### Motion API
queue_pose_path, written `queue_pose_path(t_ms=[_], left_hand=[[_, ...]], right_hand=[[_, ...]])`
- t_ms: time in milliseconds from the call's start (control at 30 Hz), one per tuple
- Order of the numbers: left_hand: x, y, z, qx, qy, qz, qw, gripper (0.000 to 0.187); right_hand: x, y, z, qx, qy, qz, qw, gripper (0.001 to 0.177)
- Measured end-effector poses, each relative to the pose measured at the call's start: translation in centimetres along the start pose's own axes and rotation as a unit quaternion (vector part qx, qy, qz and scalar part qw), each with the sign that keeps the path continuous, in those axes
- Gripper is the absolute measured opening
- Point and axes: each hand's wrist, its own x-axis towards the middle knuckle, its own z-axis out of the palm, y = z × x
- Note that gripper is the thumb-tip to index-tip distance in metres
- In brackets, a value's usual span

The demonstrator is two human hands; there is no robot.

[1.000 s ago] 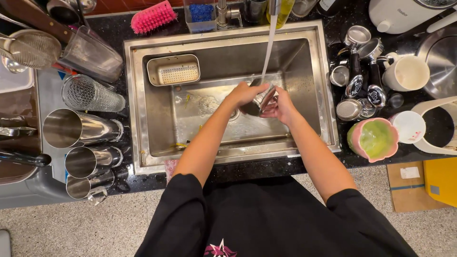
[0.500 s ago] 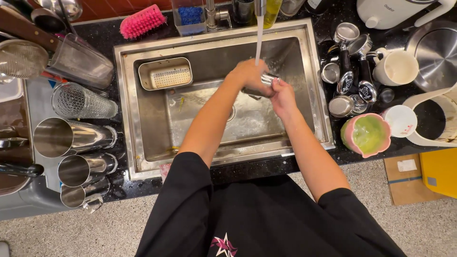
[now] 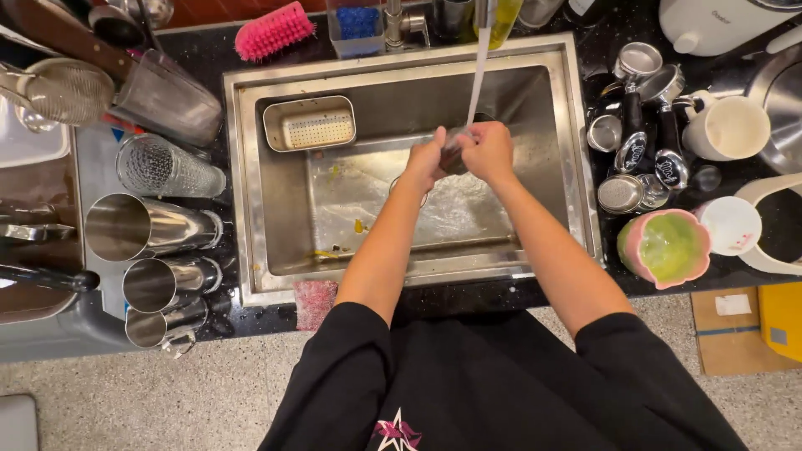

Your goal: Washing various milk pitchers, a thermometer, and ceramic cups in a commercial sink.

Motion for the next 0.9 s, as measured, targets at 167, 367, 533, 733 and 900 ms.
queue_pose_path(t_ms=[167,367,533,733,900], left_hand=[[-0.7,-0.7,-1.0,0.056,-0.001,-0.003,0.998,0.039],[0.0,1.7,-1.2,0.205,-0.045,0.034,0.977,0.034],[3.6,3.8,-1.9,0.148,-0.040,0.056,0.986,0.015],[3.5,8.7,1.0,0.072,-0.140,0.149,0.976,0.051],[3.7,13.3,3.7,0.004,-0.140,0.193,0.971,0.056]], right_hand=[[1.4,-2.6,-2.6,-0.193,-0.133,-0.142,0.962,0.006],[1.2,-2.7,-5.1,-0.277,-0.236,-0.213,0.907,0.007],[0.2,-2.7,-5.3,-0.235,-0.209,-0.233,0.920,0.008],[-1.9,-2.3,-4.4,-0.252,-0.200,-0.207,0.924,0.014],[-3.0,-2.0,-4.2,-0.196,-0.147,-0.178,0.953,0.020]])
